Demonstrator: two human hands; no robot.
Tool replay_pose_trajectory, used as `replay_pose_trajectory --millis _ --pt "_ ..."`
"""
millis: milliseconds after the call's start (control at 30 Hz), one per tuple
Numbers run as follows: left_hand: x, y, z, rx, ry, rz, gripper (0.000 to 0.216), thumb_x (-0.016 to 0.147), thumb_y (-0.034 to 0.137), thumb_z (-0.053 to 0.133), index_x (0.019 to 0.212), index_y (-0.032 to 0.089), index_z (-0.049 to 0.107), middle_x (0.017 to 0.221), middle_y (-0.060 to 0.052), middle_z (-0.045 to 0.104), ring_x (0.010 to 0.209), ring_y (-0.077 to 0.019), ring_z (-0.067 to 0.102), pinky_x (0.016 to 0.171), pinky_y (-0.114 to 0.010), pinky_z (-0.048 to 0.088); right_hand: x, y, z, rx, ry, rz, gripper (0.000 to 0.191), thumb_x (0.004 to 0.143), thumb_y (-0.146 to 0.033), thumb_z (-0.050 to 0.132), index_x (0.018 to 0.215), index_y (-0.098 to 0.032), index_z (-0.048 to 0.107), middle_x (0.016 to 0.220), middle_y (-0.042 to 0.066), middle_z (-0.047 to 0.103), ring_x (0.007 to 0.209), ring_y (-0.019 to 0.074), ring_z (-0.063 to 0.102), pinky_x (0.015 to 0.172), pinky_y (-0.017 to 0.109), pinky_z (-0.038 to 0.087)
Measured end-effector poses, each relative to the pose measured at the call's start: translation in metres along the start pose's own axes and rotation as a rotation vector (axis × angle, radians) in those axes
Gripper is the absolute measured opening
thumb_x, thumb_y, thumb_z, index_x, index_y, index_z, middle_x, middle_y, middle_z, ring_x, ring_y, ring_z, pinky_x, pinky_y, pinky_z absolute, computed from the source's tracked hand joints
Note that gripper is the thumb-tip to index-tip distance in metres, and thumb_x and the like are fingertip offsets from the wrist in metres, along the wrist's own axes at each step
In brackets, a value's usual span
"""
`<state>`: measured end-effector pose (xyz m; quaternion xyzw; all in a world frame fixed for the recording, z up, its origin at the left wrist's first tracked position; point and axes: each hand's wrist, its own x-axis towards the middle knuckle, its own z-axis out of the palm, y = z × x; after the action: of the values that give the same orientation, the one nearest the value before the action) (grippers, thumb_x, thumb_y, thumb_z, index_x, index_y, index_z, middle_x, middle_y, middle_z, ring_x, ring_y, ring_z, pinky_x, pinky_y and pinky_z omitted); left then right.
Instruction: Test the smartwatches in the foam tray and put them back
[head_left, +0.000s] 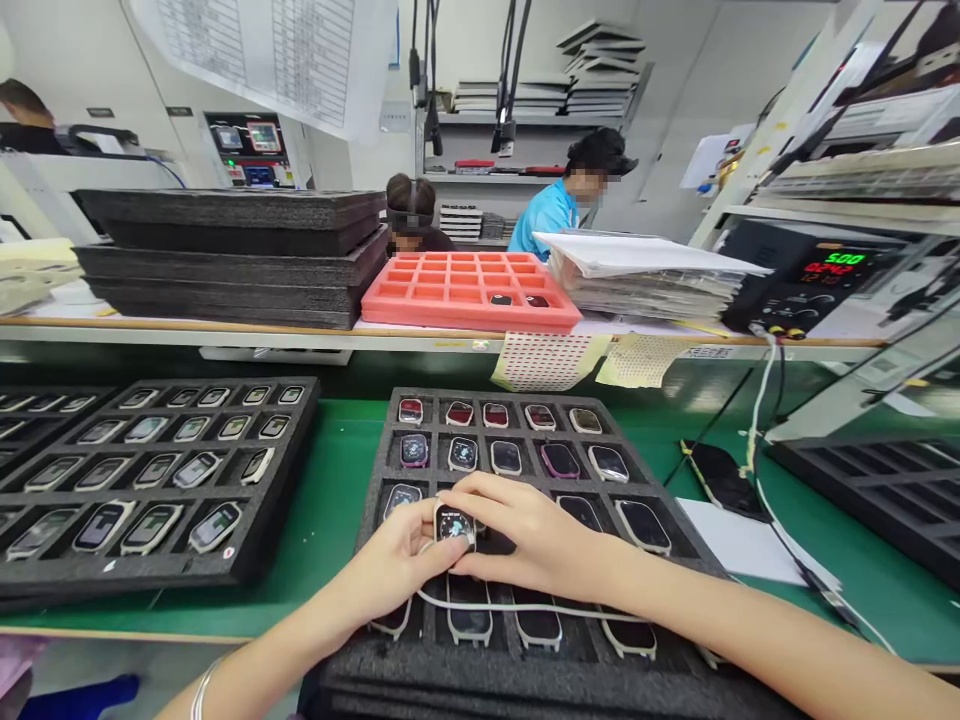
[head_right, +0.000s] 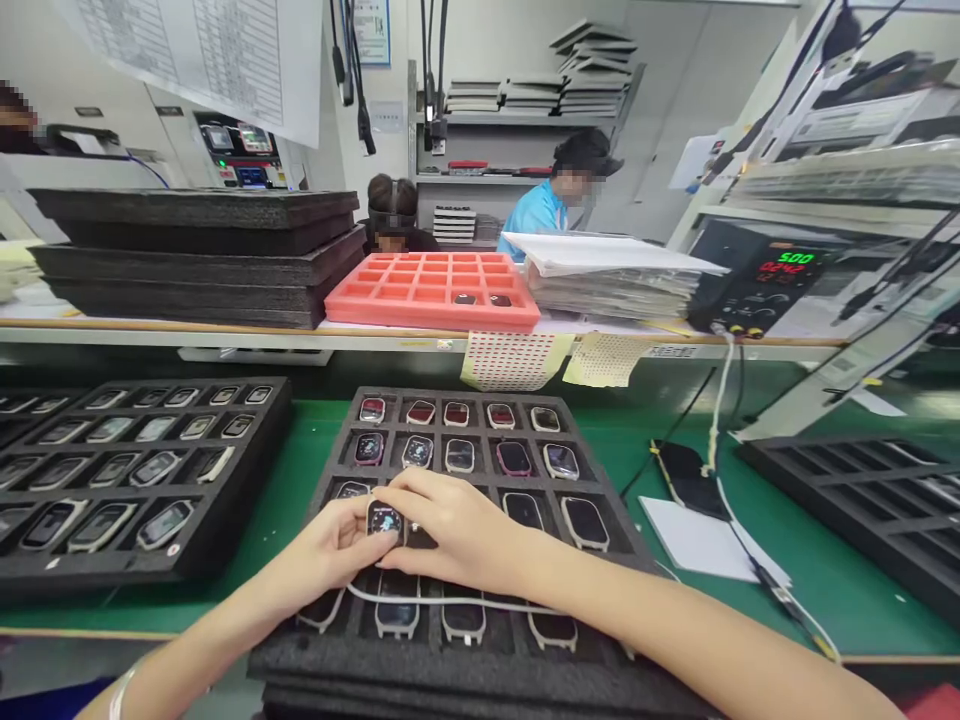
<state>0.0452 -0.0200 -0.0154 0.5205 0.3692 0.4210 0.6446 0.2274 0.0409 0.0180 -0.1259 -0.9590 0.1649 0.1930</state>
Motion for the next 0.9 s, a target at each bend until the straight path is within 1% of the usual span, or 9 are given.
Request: replay_pose_trajectory --millis 200,367,500,567,633,700,767,833,900 --pt "0.000 -0.001 0.001 0.015 -0.005 0.015 0.031 0.079 0.041 0.066 0.095 0.014 0.062 0.065 0.005 0.047 0.051 -0.0064 0.031 0.051 -0.021 0.028 -0.004 -0.003 -0.001 -0.013 -0.013 0.013 0.045 0.087 -0.029 0.062 0.126 -0.011 0.049 0.110 0.014 0.057 0.099 0.0222 0.057 0.085 0.034 0.050" --pt "0.000 -0.001 0.002 0.031 0.006 0.022 0.034 0.078 0.041 0.067 0.099 0.013 0.064 0.075 0.000 0.057 0.061 -0.0100 0.044 0.056 -0.021 0.033 -0.005 -0.008 0.000 -0.139 -0.018 0.007 0.051 0.083 -0.035 0.067 0.124 -0.009 0.050 0.109 0.014 0.058 0.098 0.0242 0.056 0.084 0.036 0.049" --pt "-0.001 -0.003 0.003 0.061 -0.009 0.017 0.032 0.082 0.040 0.063 0.097 0.013 0.061 0.077 -0.002 0.061 0.070 -0.0145 0.054 0.066 -0.025 0.042 -0.004 -0.007 0.000 -0.206 -0.038 0.003 0.044 0.085 -0.033 0.064 0.119 -0.007 0.053 0.107 0.015 0.058 0.096 0.0256 0.055 0.084 0.039 0.047" --pt "-0.002 -0.004 0.004 0.090 -0.034 -0.005 0.030 0.083 0.037 0.062 0.100 0.013 0.060 0.079 -0.003 0.064 0.076 -0.0170 0.058 0.072 -0.028 0.044 -0.004 -0.005 -0.005 -0.169 -0.048 -0.008 0.042 0.086 -0.033 0.062 0.117 -0.006 0.054 0.105 0.015 0.057 0.096 0.0249 0.054 0.086 0.039 0.047" --pt "-0.003 -0.003 0.006 0.103 -0.065 -0.024 0.031 0.081 0.032 0.066 0.106 0.014 0.058 0.088 -0.004 0.066 0.084 -0.0185 0.059 0.079 -0.030 0.045 -0.007 -0.003 -0.014 -0.078 -0.077 -0.008 0.044 0.085 -0.033 0.064 0.119 -0.007 0.053 0.110 0.014 0.054 0.101 0.0230 0.052 0.090 0.035 0.045" --pt "-0.005 -0.001 0.008 0.101 -0.077 -0.033 0.037 0.078 0.026 0.069 0.111 0.016 0.057 0.103 -0.006 0.065 0.095 -0.0198 0.057 0.086 -0.030 0.043 -0.013 0.000 -0.025 0.010 -0.086 0.027 0.046 0.084 -0.030 0.066 0.123 -0.010 0.050 0.115 0.013 0.050 0.107 0.0206 0.050 0.094 0.032 0.043" --pt "-0.008 0.002 0.010 0.101 -0.076 -0.054 0.036 0.079 0.023 0.068 0.112 0.016 0.056 0.110 -0.007 0.063 0.102 -0.0213 0.056 0.091 -0.032 0.042 -0.022 0.005 -0.032 0.030 -0.068 0.095 0.048 0.084 -0.028 0.067 0.125 -0.012 0.049 0.116 0.011 0.049 0.110 0.0197 0.048 0.097 0.031 0.041" --pt "-0.009 0.005 0.011 0.100 -0.085 -0.089 0.033 0.081 0.024 0.065 0.112 0.017 0.057 0.112 -0.008 0.063 0.103 -0.0222 0.057 0.093 -0.033 0.043 -0.033 0.011 -0.036 -0.032 -0.068 0.169 0.047 0.082 -0.028 0.068 0.123 -0.012 0.052 0.114 0.011 0.049 0.109 0.0214 0.048 0.096 0.033 0.041" --pt "-0.009 0.006 0.013 0.089 -0.099 -0.111 0.033 0.082 0.026 0.064 0.113 0.018 0.057 0.117 -0.008 0.062 0.108 -0.0229 0.056 0.096 -0.034 0.042 -0.043 0.016 -0.036 -0.126 -0.117 0.201 0.042 0.082 -0.030 0.068 0.117 -0.011 0.057 0.108 0.011 0.052 0.102 0.0233 0.050 0.092 0.036 0.043"
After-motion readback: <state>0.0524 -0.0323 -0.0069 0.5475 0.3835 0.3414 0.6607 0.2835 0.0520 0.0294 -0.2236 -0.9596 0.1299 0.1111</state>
